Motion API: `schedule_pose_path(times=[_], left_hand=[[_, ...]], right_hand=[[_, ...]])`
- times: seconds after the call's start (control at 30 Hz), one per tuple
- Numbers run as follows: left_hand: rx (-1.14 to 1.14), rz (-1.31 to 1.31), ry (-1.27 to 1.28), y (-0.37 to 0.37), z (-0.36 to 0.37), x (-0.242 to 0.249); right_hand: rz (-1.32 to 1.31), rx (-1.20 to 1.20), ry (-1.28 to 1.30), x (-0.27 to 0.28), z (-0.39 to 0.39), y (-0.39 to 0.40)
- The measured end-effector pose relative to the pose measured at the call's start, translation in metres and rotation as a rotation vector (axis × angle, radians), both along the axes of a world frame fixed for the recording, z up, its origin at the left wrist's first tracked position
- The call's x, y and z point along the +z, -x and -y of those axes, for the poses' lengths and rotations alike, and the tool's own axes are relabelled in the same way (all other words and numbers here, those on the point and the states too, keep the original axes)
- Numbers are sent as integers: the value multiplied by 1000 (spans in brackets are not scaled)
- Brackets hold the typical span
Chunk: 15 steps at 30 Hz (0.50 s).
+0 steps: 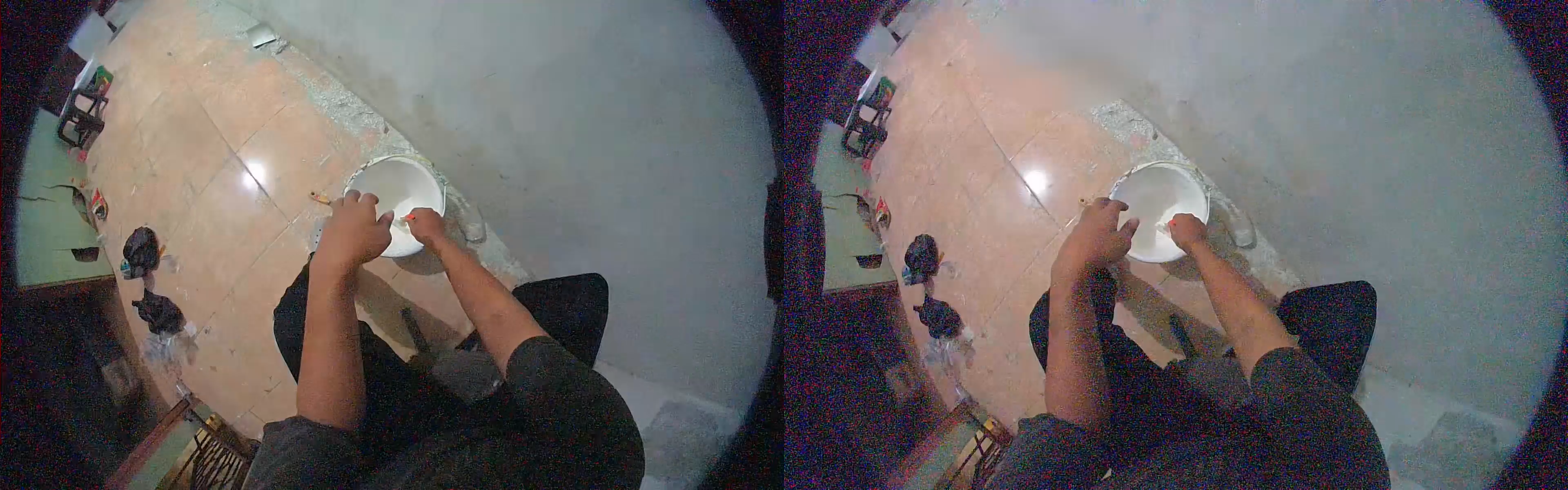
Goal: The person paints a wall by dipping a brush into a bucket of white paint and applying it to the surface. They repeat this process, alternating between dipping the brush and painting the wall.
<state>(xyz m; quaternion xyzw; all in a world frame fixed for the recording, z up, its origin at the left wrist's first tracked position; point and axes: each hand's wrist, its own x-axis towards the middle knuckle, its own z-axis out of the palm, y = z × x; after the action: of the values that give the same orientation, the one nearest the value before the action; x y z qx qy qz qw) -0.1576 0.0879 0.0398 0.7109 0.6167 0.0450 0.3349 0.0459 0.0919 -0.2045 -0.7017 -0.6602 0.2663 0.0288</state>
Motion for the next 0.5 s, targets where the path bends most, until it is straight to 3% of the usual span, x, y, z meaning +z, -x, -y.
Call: schedule_pose_path(times=[0.07, 0.17, 0.37, 0.5], left_hand=[[19, -16, -14, 5, 6, 8], [43, 56, -32, 11, 5, 5], [126, -63, -65, 9, 1, 1], [435, 32, -19, 10, -10, 26]], right_hand=[[-28, 92, -57, -12, -7, 0], [-6, -42, -86, -9, -14, 10], [69, -159, -86, -42, -29, 22], [-60, -207, -48, -49, -23, 34]])
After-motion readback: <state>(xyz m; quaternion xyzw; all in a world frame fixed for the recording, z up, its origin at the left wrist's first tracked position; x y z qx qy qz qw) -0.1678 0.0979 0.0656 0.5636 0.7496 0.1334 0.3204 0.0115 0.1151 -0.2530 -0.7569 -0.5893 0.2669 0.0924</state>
